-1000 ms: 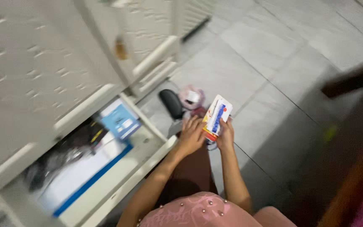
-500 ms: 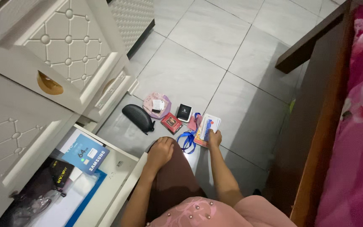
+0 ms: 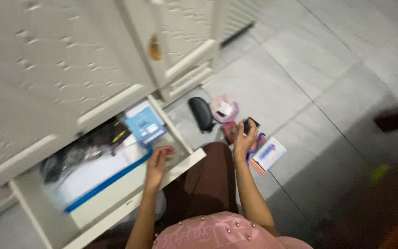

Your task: The person opens a wardrobe door, then opens a drawer and removes various items one by one, placing them on the floor. Items include a pouch, boxes, a lanyard, a tablet, and plastic bags.

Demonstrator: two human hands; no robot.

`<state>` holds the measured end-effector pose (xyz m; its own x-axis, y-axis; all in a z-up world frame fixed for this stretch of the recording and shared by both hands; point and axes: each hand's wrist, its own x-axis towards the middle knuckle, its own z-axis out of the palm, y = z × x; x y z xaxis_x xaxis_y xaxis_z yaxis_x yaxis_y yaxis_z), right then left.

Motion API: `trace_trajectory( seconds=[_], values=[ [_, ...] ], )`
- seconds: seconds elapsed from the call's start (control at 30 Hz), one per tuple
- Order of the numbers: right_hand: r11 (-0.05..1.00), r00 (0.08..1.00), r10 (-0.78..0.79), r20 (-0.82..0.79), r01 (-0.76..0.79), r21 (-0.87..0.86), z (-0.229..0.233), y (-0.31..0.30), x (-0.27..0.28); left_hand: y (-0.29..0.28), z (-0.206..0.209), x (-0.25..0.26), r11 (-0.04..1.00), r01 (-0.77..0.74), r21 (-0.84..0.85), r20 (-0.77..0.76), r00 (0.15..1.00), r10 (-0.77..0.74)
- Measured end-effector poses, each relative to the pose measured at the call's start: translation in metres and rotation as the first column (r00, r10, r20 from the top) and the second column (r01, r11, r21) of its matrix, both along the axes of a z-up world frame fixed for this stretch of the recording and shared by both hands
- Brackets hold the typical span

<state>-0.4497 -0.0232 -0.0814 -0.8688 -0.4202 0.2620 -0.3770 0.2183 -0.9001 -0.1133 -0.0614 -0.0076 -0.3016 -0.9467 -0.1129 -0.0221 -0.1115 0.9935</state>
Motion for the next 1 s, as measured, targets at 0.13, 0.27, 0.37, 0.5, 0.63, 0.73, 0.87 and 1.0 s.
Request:
trace_trajectory(
  seconds=[0.13,0.27,0.37,0.5,0.63,0.73,0.87,1.0],
  values=[
    [0.885,0.932,0.361,-0.023,-0.35,-0.309,0.054,-0.044,0.092,0.022,-0.011,0.094,0.943,-0.307,0.132,0.177,0.943,0.283],
    [0.736,0.697,0.66,0.28,-0.525,-0.427,0.066,-0.069,0.173,0.045,-0.018,0.131,0.91,-0.414,0.019,0.139,0.902,0.408],
    [0.745,0.425,0.661,0.619,-0.475,-0.469,0.038,-0.079,0.226,0.05,-0.023,0.132,0.916,-0.391,-0.089,0.152,0.904,0.4],
    [0.842,0.325,0.508,0.798,-0.381,-0.381,-0.022,-0.096,0.267,0.043,-0.029,0.134,0.941,-0.332,-0.073,0.164,0.926,0.339],
    [0.893,0.105,0.294,0.95,-0.384,-0.234,-0.072,-0.108,0.276,0.043,-0.039,0.141,0.943,-0.333,-0.021,0.04,0.942,0.334],
    [0.922,0.017,0.182,0.983,-0.349,-0.165,-0.089,-0.121,0.279,0.04,-0.049,0.142,0.934,-0.357,0.007,0.021,0.934,0.357],
    [0.915,0.102,0.278,0.955,-0.329,-0.232,-0.092,-0.126,0.281,0.04,-0.061,0.143,0.936,-0.351,-0.01,0.075,0.934,0.351],
    [0.909,0.061,0.362,0.93,-0.243,-0.338,-0.075,-0.11,0.282,0.034,-0.055,0.139,0.919,-0.394,0.03,0.067,0.918,0.391]
  ],
)
